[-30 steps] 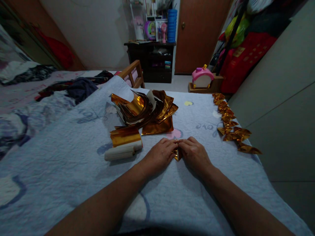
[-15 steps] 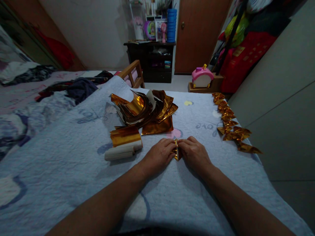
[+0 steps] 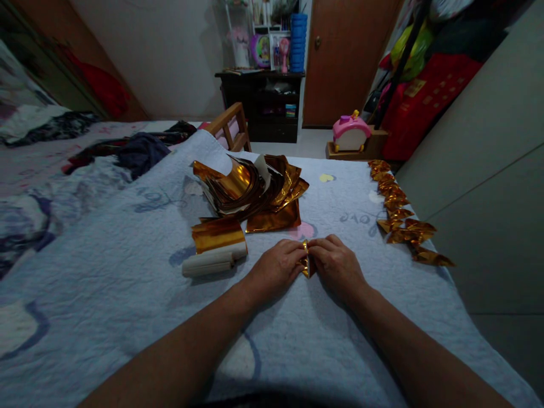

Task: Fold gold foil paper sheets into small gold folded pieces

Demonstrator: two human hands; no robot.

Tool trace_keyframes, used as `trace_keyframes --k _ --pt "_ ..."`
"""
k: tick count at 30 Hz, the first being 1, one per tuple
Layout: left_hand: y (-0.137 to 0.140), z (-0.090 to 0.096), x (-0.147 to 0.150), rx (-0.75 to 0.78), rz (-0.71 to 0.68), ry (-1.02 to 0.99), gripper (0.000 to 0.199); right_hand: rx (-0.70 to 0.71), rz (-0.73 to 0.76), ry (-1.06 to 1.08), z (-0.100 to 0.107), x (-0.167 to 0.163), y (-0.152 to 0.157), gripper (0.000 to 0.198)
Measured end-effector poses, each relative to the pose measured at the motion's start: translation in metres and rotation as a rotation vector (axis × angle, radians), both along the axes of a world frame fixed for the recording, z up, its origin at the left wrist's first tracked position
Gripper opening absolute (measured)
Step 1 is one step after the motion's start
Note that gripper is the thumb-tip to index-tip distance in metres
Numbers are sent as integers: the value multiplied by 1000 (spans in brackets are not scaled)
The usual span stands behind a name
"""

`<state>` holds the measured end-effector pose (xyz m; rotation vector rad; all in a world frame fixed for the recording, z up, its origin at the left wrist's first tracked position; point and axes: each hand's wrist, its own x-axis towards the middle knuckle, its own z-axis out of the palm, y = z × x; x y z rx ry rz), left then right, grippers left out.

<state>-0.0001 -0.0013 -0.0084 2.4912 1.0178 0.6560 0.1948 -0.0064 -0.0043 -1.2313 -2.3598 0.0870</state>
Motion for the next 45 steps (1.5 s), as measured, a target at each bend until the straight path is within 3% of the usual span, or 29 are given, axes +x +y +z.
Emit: trace_keyframes --k 22,33,45 --pt "0 1 1 8 6 28 32 20 -13 6 -1 -1 1 15" --pt "0 3 4 32 -7 39 17 14 -3 -31 1 -1 1 11" --pt "-1 -3 7 65 -6 123 25 -9 13 3 1 1 0 13"
